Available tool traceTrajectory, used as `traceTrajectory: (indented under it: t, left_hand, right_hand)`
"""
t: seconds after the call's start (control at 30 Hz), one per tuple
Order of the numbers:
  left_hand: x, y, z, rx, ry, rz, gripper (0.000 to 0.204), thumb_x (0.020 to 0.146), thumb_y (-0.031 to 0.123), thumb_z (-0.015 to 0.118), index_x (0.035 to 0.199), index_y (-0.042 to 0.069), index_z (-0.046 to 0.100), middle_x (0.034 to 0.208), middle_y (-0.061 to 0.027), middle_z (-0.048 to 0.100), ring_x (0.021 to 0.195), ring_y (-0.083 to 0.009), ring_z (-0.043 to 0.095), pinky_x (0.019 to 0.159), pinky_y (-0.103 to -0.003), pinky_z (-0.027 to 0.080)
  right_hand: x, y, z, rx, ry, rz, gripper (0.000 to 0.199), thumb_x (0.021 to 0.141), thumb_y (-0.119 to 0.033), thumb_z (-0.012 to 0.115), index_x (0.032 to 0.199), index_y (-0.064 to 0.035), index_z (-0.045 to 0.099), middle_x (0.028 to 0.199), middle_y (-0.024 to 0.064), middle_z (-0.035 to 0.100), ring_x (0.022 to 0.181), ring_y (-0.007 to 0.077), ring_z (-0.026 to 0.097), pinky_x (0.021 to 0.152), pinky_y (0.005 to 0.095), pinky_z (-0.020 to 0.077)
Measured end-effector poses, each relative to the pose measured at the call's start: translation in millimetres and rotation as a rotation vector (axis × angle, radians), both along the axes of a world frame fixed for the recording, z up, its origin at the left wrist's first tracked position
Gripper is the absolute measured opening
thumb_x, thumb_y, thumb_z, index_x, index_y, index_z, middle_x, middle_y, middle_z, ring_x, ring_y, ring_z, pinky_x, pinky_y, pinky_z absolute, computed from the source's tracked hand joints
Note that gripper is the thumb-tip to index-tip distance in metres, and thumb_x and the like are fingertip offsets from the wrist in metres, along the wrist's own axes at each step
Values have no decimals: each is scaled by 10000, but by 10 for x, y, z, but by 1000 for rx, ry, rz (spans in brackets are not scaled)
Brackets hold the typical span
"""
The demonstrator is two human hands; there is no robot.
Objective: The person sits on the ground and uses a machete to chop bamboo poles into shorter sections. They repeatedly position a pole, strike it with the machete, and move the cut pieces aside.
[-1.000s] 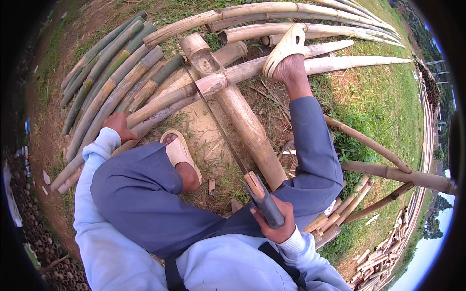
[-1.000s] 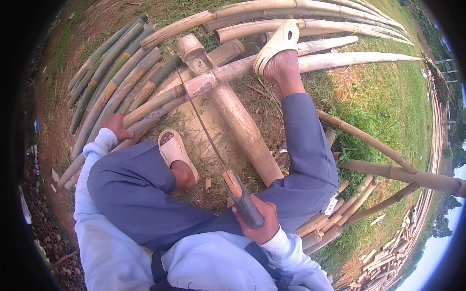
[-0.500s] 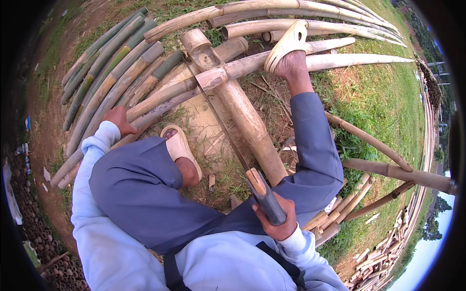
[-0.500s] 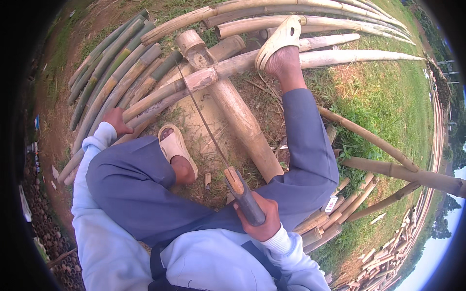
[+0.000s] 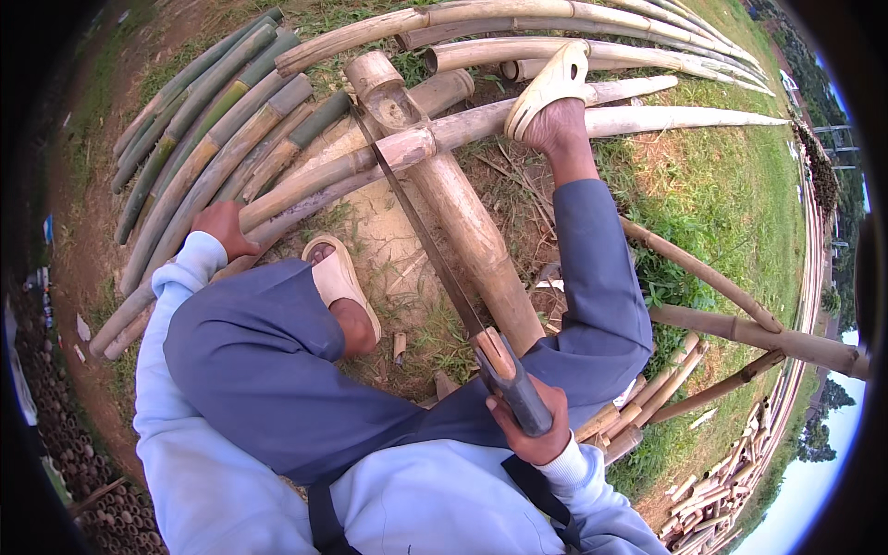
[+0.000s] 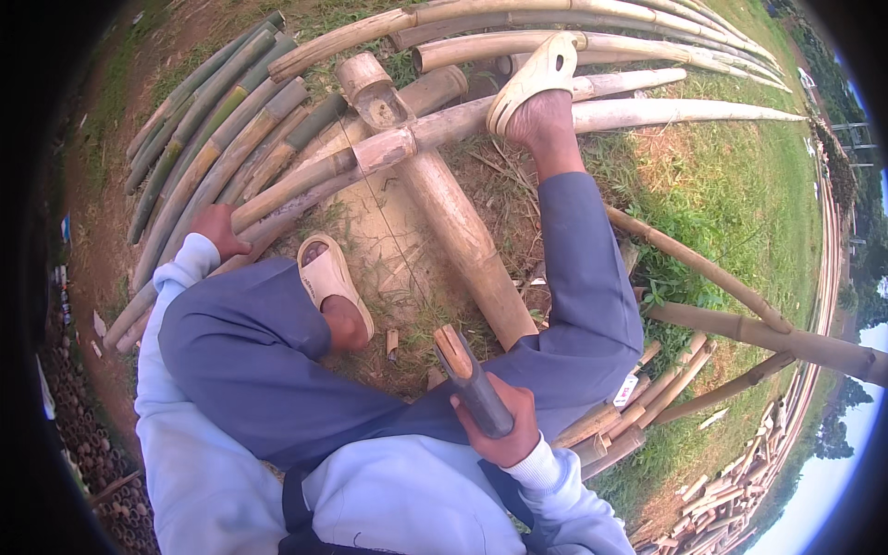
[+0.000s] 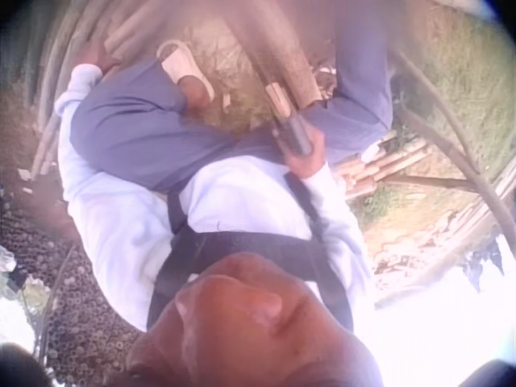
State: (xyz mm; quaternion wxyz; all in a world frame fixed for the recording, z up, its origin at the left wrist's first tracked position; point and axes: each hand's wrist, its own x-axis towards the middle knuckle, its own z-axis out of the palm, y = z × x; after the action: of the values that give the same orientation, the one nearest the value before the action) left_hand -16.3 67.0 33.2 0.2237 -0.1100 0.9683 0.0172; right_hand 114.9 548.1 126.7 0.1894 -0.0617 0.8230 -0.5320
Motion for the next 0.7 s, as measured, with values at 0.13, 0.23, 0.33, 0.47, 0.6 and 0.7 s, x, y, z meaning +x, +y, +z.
traceTrajectory:
  t: [0.13, 0.23, 0.33, 0.47, 0.6, 0.7]
  left_hand:
    - [-61, 2, 40, 22, -15, 6, 780, 591, 377, 879, 1237, -17, 693, 1155, -269, 704, 1086, -415, 680, 985, -476, 531]
    - [-133, 92, -20, 43, 18, -14, 788, 591, 380, 878, 1241, -21, 685, 1157, -274, 699, 1095, -419, 673, 985, -481, 527]
    - [-169, -12, -22, 13, 86, -30, 800, 594, 386, 874, 1256, -18, 679, 1159, -279, 697, 1098, -417, 671, 987, -481, 524]
    - [-48, -88, -84, -29, 32, -3, 795, 598, 392, 873, 1243, -30, 678, 1148, -277, 702, 1094, -409, 674, 985, -476, 523]
    - [-46, 62, 57, 3, -31, 1, 687, 602, 393, 871, 1085, -61, 689, 1105, -283, 702, 1081, -407, 679, 936, -482, 541]
    - [-94, -10, -48, -16, -21, -1, 715, 605, 383, 868, 1125, -70, 678, 1112, -297, 693, 1075, -421, 676, 919, -485, 547]
  right_hand:
    - [41, 20, 285, 10, -109, -33, 383, 850, 20, 732, 1229, 0, 680, 819, 83, 702, 719, 114, 683, 696, 250, 514]
    - [-586, -434, -426, -62, 119, -65, 245, 856, -14, 711, 1095, 15, 670, 785, 157, 660, 673, 219, 630, 686, 335, 512]
    - [-902, -651, -592, -68, 166, -58, 244, 855, -21, 707, 1093, 16, 666, 798, 178, 671, 673, 273, 631, 699, 353, 517]
    - [-279, -284, -230, -65, 39, -17, 269, 862, -6, 728, 1125, 0, 678, 802, 144, 685, 690, 249, 699, 672, 321, 525]
    - [197, 103, 234, 32, -77, -43, 313, 847, 13, 748, 1154, -18, 700, 782, 98, 695, 699, 151, 702, 679, 276, 523]
    - [-222, -198, -72, -25, 80, -81, 241, 860, -12, 742, 1094, 3, 687, 764, 104, 677, 674, 161, 652, 667, 298, 509]
